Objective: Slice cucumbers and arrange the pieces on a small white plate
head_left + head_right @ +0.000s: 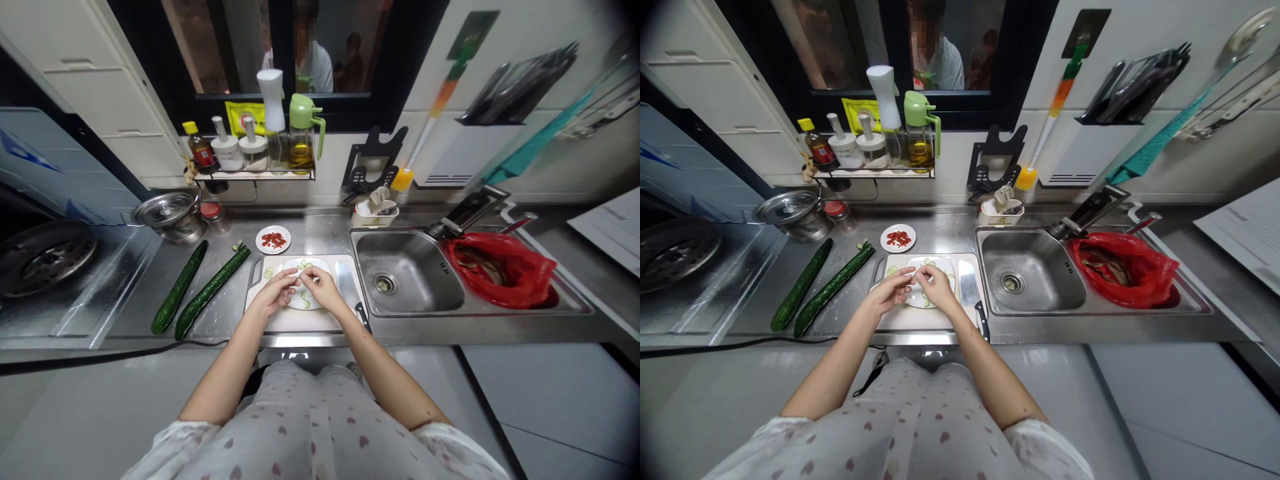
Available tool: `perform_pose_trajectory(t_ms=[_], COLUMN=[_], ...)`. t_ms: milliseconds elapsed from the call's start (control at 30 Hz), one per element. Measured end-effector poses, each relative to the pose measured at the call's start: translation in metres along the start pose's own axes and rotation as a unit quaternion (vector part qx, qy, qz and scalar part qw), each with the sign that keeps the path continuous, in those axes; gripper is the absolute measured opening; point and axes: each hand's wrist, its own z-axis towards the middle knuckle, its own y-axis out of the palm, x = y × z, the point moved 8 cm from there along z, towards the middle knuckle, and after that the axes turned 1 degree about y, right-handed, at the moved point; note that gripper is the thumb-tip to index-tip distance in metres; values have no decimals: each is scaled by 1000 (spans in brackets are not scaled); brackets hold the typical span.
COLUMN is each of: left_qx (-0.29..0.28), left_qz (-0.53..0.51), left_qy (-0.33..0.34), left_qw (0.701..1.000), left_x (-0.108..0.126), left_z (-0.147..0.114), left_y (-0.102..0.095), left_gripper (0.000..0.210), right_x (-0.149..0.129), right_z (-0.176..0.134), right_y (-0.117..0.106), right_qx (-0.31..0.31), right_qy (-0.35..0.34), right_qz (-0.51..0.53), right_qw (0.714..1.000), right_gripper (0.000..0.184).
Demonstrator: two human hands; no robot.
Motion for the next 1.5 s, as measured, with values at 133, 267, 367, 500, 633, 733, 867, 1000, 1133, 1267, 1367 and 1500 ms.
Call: perform_pose_trajectory(t_ms=[133,267,367,500,633,733,867,1000,1133,1267,1367,1500], left_qx=[19,27,49,66,68,75,86,92,103,112,136,164], left_qz=[21,42,69,100,140,174,209,202,197,242,329,465], left_qy=[27,72,119,182,243,267,281,266,256,250,223,165], left_qw=[999,996,989,976,958,945,933,938,941,931,907,854], left_x=[3,10,18,25,27,27,27,21,11,2,-4,-12], left_z=[1,0,-1,0,3,4,3,4,7,12,14,16], left_y=[-2,1,1,-1,-2,-2,-2,-6,-14,-19,-24,-26], left_gripper=[56,58,59,55,51,46,35,27,23,21,18,12], right_x=[3,13,19,21,24,27,32,44,57,56,52,53], right_z=[-1,0,0,-1,1,2,1,-2,-2,3,4,-2], right_y=[0,1,6,12,10,10,8,9,6,0,-3,4], right_qx=[-10,-6,-19,-37,-38,-55,-70,-94,-106,-105,-103,-149], right_qy=[7,44,91,126,145,163,196,233,240,163,106,82], right_qz=[-3,23,81,117,107,98,83,68,47,-47,-171,-299], right_qw=[1000,999,992,984,983,980,975,966,964,980,974,939], right_gripper=[21,22,23,23,21,17,10,11,14,11,12,17])
